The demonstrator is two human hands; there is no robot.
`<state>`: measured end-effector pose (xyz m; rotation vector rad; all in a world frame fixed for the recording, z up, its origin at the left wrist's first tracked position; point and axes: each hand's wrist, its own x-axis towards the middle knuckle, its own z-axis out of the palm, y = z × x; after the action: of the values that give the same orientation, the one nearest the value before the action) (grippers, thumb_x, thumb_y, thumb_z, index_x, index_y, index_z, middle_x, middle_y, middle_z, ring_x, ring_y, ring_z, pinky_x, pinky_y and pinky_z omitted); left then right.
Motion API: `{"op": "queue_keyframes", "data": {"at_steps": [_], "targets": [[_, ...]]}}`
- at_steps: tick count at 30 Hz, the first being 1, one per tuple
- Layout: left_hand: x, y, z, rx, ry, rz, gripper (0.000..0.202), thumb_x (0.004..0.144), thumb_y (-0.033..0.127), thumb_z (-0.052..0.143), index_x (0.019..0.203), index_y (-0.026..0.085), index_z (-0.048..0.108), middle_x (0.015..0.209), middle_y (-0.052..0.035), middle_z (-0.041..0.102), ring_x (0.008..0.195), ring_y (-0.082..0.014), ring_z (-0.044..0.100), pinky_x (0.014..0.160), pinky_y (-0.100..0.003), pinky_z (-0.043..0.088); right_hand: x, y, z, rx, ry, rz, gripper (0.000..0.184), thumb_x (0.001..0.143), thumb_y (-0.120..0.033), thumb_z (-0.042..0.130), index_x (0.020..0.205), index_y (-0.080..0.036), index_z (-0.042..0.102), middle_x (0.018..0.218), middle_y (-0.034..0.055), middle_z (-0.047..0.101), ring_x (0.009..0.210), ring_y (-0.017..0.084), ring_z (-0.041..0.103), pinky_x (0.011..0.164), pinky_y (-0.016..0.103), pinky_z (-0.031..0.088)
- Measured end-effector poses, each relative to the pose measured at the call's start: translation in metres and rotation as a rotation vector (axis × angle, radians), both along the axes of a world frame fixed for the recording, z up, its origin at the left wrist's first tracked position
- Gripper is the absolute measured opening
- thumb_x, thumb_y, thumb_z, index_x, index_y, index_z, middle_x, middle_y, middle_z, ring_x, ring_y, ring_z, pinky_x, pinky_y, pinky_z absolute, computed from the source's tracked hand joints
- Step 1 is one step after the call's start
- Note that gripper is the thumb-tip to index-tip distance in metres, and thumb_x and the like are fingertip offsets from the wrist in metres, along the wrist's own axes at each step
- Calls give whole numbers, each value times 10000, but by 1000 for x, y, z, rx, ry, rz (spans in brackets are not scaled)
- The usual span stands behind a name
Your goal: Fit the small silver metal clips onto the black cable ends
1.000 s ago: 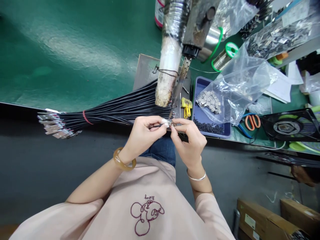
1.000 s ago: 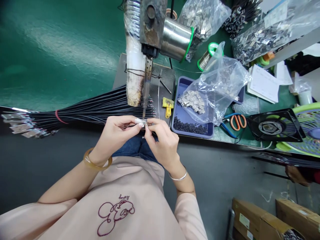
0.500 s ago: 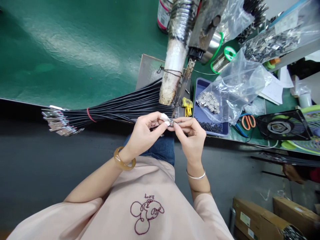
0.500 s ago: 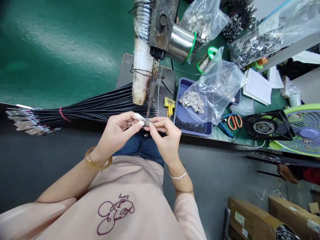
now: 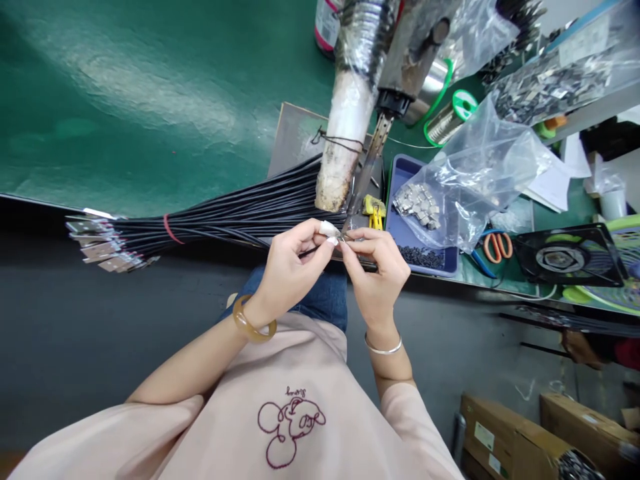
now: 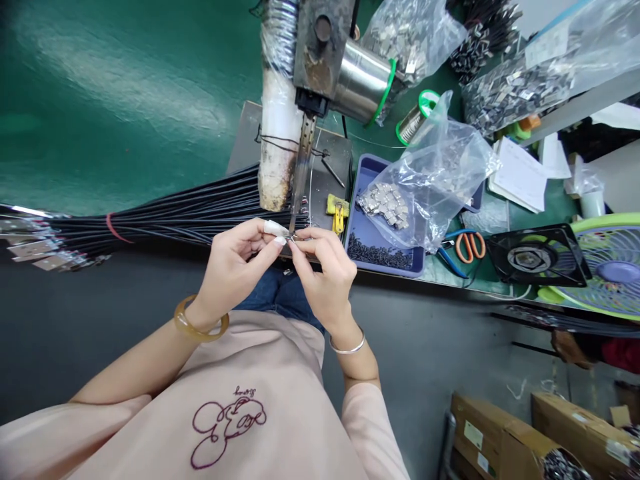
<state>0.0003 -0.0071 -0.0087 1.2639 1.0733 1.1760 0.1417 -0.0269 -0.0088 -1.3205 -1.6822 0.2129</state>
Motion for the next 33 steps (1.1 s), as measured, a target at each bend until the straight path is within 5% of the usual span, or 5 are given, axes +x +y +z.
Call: {"op": "queue_keyframes", "data": {"at_steps": [15,23,26,30,33], "targets": [[-2,-6,-2,16,104,-13,82,880,204,616,862,140,664,737,-9,652,627,-82,565,532,-168,413,2,-7,-3,63,-70,44,112,910,-130,635,885,-232,596,974,27,753,894,141,738,758,267,607],[-12,-9,-1,404,293,-64,89,860,128,635,896,146,715,703,-1,665,554,-76,497,559,-205,429,9,-8,5,-513,468,138,172,1000,-379,527,908,-255,454,638,-94,604,413,47,509,399,160,414],[-18,-8,2,415,266,-70,86,872,125,634,859,144,716,741,-18,713,619,-92,592,629,-205,484,11,-7,3,-436,462,191,140,991,-351,544,913,-248,487,801,-38,646,608,81,638,512,192,532],[-27,-6,11,85,156,-250,171,896,156,594,762,129,696,628,-5,673,540,-80,568,562,-193,464,12,-12,-4,-117,73,144,36,959,-212,586,935,-236,598,958,31,724,895,150,727,773,292,615],[-28,-6,13,-29,99,-255,122,860,167,612,806,115,707,599,6,633,524,-77,531,519,-192,420,16,-21,-6,-25,-76,16,70,955,-202,595,960,-237,656,848,12,751,703,133,729,669,266,595]]}}
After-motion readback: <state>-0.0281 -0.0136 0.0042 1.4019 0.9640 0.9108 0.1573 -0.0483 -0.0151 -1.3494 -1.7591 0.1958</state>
